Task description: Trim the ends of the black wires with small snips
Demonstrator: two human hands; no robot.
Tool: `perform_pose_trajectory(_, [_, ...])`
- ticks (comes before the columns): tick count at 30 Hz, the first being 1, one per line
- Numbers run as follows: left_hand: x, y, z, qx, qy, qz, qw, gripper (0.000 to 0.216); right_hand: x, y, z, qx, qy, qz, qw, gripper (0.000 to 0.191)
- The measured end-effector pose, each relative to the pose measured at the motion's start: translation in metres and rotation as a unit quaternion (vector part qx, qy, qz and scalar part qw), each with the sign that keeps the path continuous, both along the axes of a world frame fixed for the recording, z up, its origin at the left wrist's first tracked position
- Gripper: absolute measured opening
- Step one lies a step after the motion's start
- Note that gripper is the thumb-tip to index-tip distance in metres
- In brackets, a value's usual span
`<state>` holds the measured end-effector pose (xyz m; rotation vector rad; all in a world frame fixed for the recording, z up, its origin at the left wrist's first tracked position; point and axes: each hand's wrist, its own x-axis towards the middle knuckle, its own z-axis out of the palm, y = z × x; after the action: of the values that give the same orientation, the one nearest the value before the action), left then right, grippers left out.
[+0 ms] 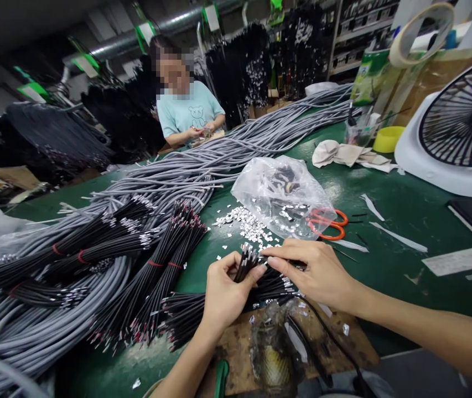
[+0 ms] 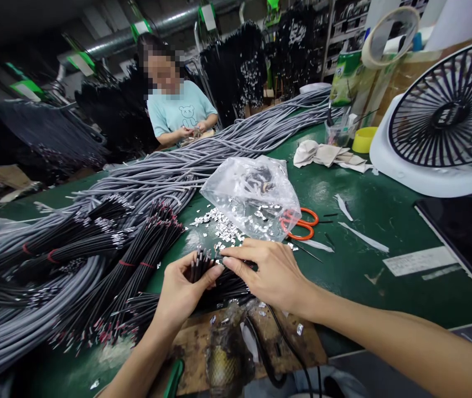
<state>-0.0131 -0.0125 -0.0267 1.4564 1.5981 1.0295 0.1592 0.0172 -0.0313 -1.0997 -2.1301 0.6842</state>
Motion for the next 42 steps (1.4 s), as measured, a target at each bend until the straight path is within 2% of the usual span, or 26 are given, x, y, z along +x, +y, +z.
perform_pose_trajectory(6, [-0.001,-0.001,0.007,-0.041,-0.072,-0.057,0.995,0.021,0.002,0.001,0.001,0.006,0.030,-0.011,0.999,0.023])
perform_pose_trajectory(9, [0.000,-0.001,0.010,-0.041,-0.079,-0.076,0.993,0.023,0.002,0.002,0.002,-0.018,0.065,-0.017,0.998,0.023])
perform_pose_trajectory(14, [0.005,-0.004,0.008,-0.025,-0.016,-0.055,0.998,0.022,-0.002,0.002,0.002,-0.090,0.145,-0.021,0.985,0.028])
perform_pose_trajectory(18, [0.007,-0.005,0.004,-0.018,0.013,-0.039,0.999,0.021,-0.005,0.000,0.001,-0.107,0.168,0.002,0.980,0.018])
perform_pose_trajectory(23, [0.006,-0.004,0.003,-0.032,-0.041,-0.033,0.998,0.018,-0.004,-0.001,0.000,-0.105,0.153,0.005,0.983,0.017])
perform_pose_trajectory(31, [0.000,-0.005,0.008,-0.089,-0.118,-0.150,0.978,0.023,-0.004,0.001,0.003,-0.012,0.120,-0.051,0.991,0.015])
perform_pose_trajectory(34, [-0.002,-0.001,0.010,-0.084,-0.113,-0.120,0.983,0.024,-0.002,0.004,0.004,0.005,0.122,-0.081,0.989,0.014])
perform_pose_trajectory(38, [-0.007,0.006,0.009,-0.047,-0.049,-0.092,0.993,0.025,0.000,0.005,0.007,0.001,0.128,-0.052,0.990,0.019])
perform_pose_trajectory(42, [-0.007,0.007,0.009,-0.051,-0.054,-0.065,0.995,0.027,0.000,0.003,0.008,-0.009,0.094,-0.024,0.995,0.027])
